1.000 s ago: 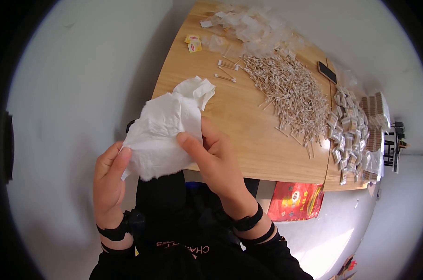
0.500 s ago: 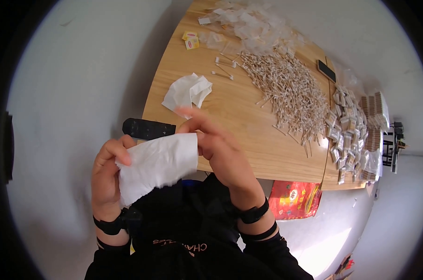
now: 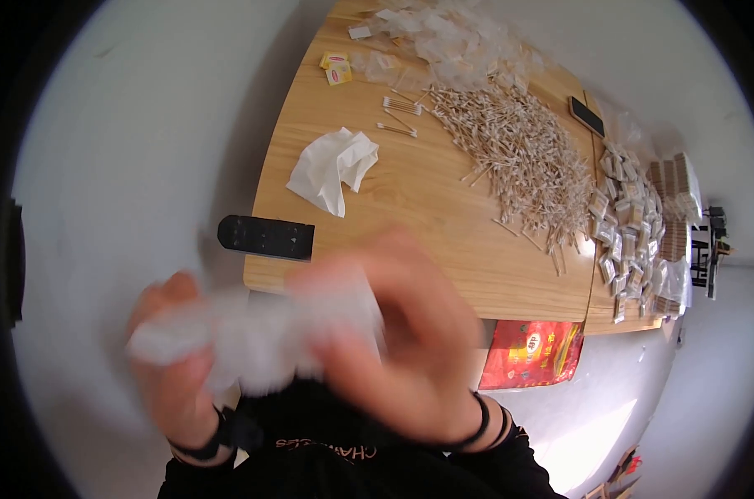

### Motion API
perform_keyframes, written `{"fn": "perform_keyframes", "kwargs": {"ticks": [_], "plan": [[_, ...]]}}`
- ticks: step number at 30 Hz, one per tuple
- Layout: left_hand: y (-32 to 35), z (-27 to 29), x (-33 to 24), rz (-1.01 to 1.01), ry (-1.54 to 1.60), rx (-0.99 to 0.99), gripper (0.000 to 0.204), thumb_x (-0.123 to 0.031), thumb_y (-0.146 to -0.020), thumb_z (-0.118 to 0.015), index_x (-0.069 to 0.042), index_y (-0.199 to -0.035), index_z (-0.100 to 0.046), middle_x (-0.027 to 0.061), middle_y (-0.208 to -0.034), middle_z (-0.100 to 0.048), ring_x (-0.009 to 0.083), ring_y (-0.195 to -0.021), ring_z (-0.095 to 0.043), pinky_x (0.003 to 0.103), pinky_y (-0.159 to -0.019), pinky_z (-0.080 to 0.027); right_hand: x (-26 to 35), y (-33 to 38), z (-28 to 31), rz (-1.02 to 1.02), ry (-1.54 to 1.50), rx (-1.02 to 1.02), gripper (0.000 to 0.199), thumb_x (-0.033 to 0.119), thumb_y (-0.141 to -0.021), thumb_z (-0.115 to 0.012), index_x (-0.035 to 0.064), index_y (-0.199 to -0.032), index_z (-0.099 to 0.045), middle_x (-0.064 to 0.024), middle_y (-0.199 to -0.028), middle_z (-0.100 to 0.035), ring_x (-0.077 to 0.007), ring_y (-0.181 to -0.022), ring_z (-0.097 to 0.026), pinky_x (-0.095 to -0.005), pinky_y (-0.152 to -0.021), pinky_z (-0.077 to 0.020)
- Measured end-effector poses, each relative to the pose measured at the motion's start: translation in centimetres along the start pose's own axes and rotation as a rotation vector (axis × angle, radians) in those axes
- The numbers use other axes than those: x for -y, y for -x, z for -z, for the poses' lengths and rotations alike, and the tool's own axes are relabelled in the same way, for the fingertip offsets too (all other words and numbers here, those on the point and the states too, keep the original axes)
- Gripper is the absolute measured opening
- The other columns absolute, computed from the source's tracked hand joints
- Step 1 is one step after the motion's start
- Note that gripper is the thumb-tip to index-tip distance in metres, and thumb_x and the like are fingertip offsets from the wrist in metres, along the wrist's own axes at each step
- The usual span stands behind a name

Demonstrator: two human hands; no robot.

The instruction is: Organize cotton swabs into a neat row and then place them into a small plastic bag.

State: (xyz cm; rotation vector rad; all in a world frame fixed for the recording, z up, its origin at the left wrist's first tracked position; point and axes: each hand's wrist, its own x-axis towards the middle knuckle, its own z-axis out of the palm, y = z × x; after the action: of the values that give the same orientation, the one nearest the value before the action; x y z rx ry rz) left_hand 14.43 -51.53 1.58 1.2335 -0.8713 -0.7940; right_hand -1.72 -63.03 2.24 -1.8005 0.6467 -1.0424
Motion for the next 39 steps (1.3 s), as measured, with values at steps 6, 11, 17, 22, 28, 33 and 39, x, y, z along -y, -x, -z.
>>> {"fn": "perform_keyframes", "kwargs": {"ticks": [6, 11, 17, 22, 28, 33, 39], "plan": [[3.3, -2.6, -6.6, -0.254, 0.262, 0.324, 0.031, -0.034, -0.083, -0.069, -0.018, -0.109, -0.062, -0.0044, -0.103, -0.059, 0.0125, -0.101, -0.052, 0.032, -0.092, -0.036, 8.0, 3.3, 2.2, 0.116, -0.612, 0.111, 0.030, 0.024, -0.088, -0.066, 0.0248, -0.117, -0.067, 0.0005, -0.089, -0.054, -0.0125, -0.087, -0.053, -0.0293, -0.074, -0.0398], [6.8, -10.3, -7.5, 0.112, 0.549, -0.360, 0.006, -0.016, -0.091, -0.058, -0.017, -0.094, -0.062, -0.0087, -0.099, -0.061, 0.0089, -0.106, -0.051, 0.035, -0.107, -0.029, 6.1, 5.0, -0.9, 0.270, -0.703, -0.061, 0.021, 0.025, -0.087, -0.064, 0.0286, -0.106, -0.071, 0.0023, -0.085, -0.052, -0.0137, -0.085, -0.049, -0.0322, -0.081, -0.0417], [7.2, -12.8, -8.8, 0.357, 0.584, -0.450, 0.008, -0.013, -0.092, -0.055, -0.016, -0.088, -0.062, -0.0064, -0.092, -0.060, 0.0094, -0.098, -0.053, 0.035, -0.108, -0.030, 11.7, 3.0, -8.4, -0.185, -1.380, -1.025, 0.008, 0.020, -0.081, -0.071, 0.0225, -0.088, -0.069, 0.0033, -0.078, -0.046, -0.0139, -0.073, -0.042, -0.0349, -0.091, -0.0438], [5.6, -14.6, -8.1, 0.289, 0.578, -0.492, 0.008, -0.013, -0.092, -0.055, -0.016, -0.087, -0.061, -0.0057, -0.090, -0.060, 0.0097, -0.097, -0.053, 0.035, -0.108, -0.030, 13.4, 6.0, -8.7, -0.230, -1.303, -0.907, 0.008, 0.020, -0.081, -0.072, 0.0209, -0.086, -0.066, 0.0034, -0.078, -0.046, -0.0139, -0.073, -0.042, -0.0348, -0.091, -0.0438], [6.9, -14.6, -7.3, 0.225, 0.625, -0.463, 0.009, -0.012, -0.092, -0.055, -0.015, -0.086, -0.061, -0.0048, -0.089, -0.059, 0.0100, -0.095, -0.053, 0.034, -0.107, -0.030, 12.7, 7.1, -7.5, -0.204, -1.152, -0.796, 0.011, 0.020, -0.081, -0.072, 0.0190, -0.084, -0.063, 0.0034, -0.078, -0.046, -0.0139, -0.073, -0.042, -0.0347, -0.091, -0.0439], [5.5, -12.0, -5.9, 0.203, 0.733, -0.389, 0.009, -0.012, -0.092, -0.055, -0.015, -0.085, -0.060, -0.0042, -0.087, -0.059, 0.0103, -0.093, -0.053, 0.034, -0.107, -0.031, 10.2, 4.6, -7.1, -0.148, -0.947, -0.730, 0.014, 0.020, -0.080, -0.073, 0.0175, -0.082, -0.060, 0.0034, -0.078, -0.046, -0.0139, -0.073, -0.042, -0.0347, -0.091, -0.0439], [6.4, -12.9, -5.3, 0.113, 0.776, -0.360, 0.010, -0.012, -0.092, -0.055, -0.014, -0.083, -0.060, -0.0033, -0.086, -0.058, 0.0106, -0.091, -0.052, 0.034, -0.107, -0.031, 10.3, 6.3, -6.8, -0.118, -0.812, -0.607, 0.018, 0.021, -0.080, -0.073, 0.0156, -0.080, -0.056, 0.0035, -0.077, -0.046, -0.0139, -0.072, -0.042, -0.0346, -0.090, -0.0440]]}}
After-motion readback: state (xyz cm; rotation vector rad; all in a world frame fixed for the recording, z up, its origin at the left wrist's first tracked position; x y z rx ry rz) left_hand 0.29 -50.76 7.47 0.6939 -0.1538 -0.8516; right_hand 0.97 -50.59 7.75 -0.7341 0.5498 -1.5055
